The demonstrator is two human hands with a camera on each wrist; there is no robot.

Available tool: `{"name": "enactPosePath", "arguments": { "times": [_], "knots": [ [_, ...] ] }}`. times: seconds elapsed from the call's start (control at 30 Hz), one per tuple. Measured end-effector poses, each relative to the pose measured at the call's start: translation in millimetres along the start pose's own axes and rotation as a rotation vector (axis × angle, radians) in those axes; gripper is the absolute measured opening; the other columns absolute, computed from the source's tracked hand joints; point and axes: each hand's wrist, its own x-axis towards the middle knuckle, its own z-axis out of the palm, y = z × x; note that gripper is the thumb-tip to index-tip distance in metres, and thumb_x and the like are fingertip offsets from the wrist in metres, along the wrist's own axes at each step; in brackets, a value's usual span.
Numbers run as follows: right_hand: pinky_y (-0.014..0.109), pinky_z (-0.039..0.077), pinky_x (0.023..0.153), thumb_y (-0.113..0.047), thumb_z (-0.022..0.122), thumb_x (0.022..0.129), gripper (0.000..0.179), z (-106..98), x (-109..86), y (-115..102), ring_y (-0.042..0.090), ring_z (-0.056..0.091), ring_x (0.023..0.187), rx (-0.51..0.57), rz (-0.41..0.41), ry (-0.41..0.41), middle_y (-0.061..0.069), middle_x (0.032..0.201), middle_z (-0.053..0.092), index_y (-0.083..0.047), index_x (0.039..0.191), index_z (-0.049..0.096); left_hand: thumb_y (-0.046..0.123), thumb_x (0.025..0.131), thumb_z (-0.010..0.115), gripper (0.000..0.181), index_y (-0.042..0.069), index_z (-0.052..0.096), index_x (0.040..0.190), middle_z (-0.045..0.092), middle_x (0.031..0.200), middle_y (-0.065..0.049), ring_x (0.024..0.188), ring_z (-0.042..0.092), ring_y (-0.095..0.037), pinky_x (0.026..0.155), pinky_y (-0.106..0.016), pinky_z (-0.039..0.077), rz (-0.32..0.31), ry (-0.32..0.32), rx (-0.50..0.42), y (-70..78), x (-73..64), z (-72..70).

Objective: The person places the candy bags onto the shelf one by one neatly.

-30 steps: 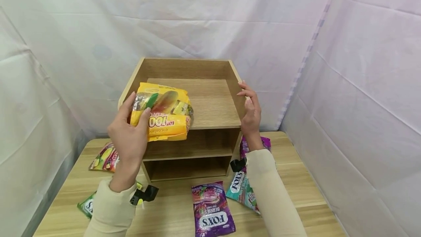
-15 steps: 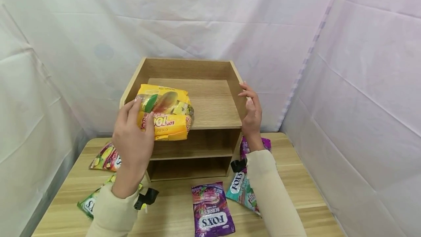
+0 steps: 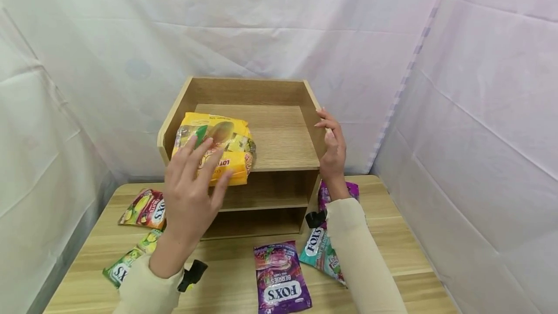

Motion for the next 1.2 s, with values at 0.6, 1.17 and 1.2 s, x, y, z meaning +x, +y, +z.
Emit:
{"name": "enactPosePath", "arguments": {
  "times": [0.6,1.17,1.2],
  "knots": [
    [0.044,0.02,0.113,-0.018,0.03,0.093,0.036,-6.0,-5.7,30.0,0.031,0.035,0.136,-0.007,-0.02,0.037,0.024,0.13,0.051,0.009,0.101,0.054,0.054,0.097,0.043,0.055,0.019,0.053,0.138,0.047,0.14,-0.021,0.136,0.032,-0.039,0.113,-0.055,0.013,-0.004,-0.29,0.127,-7.5,-10.3,7.1],
    [0.045,0.021,0.113,-0.019,0.031,0.093,0.036,-4.5,-7.2,35.3,0.034,0.034,0.135,0.008,-0.014,0.03,0.022,0.131,0.051,0.006,0.102,0.055,0.051,0.096,0.048,0.051,0.018,0.058,0.133,0.053,0.133,-0.02,0.13,0.041,-0.042,0.111,-0.055,0.018,-0.003,-0.227,0.125,-22.2,-7.8,16.8],
    [0.045,0.021,0.113,-0.018,0.031,0.093,0.036,-4.1,-7.2,34.9,0.035,0.034,0.135,0.01,-0.017,0.03,0.022,0.131,0.051,0.007,0.102,0.055,0.049,0.095,0.051,0.05,0.018,0.057,0.134,0.053,0.134,-0.02,0.13,0.04,-0.042,0.112,-0.055,0.018,-0.004,-0.232,0.125,-22.9,-7.4,16.9]
  ]
}}
